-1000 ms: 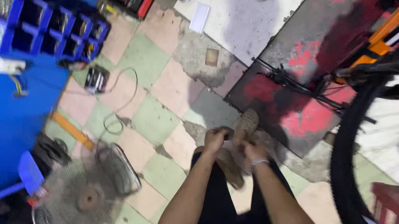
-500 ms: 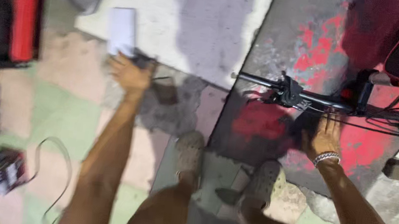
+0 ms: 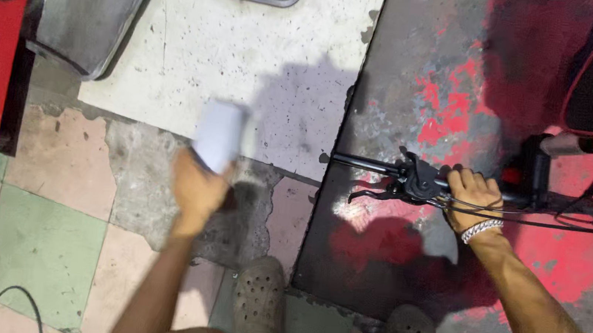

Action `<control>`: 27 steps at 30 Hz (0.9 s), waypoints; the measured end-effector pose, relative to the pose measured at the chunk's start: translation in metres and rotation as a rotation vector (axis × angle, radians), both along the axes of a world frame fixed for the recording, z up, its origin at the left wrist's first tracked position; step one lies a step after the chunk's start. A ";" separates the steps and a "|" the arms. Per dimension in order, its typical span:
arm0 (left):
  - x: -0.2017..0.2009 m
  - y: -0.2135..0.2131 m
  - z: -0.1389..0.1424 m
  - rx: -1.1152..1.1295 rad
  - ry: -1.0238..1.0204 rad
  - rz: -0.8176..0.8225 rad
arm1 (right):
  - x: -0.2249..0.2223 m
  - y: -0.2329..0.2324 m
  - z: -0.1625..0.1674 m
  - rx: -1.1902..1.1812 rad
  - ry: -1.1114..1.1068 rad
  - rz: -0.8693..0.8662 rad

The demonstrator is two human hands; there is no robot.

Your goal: The person removes a phone mount from the handlebars of a bicycle using an Allen key, places the small parts into a tray, and then detaches the front wheel from the bicycle frame.

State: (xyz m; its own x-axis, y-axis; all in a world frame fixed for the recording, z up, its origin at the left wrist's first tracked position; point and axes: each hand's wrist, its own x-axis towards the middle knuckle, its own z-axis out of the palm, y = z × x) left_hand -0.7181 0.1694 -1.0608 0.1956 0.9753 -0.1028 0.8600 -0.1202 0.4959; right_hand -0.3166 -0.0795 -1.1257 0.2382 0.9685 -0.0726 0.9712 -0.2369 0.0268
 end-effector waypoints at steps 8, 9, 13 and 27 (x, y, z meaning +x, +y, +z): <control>0.044 -0.105 -0.058 0.014 0.076 -0.107 | 0.017 0.000 -0.023 -0.006 0.092 0.006; 0.049 -0.105 -0.060 0.106 0.047 -0.107 | 0.018 0.000 -0.022 0.003 0.111 0.005; 0.070 -0.104 -0.060 0.029 0.025 -0.121 | 0.023 0.000 -0.016 0.049 0.140 0.025; 0.129 -0.084 -0.064 -0.047 0.098 -0.155 | 0.027 -0.005 -0.007 0.127 0.181 0.023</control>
State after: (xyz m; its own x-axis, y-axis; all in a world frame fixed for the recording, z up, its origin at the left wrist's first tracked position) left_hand -0.5890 0.0853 -1.1246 0.3303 0.9278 -0.1737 0.8775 -0.2341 0.4185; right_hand -0.2901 -0.0847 -1.1331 0.2103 0.9776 0.0108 0.9626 -0.2051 -0.1772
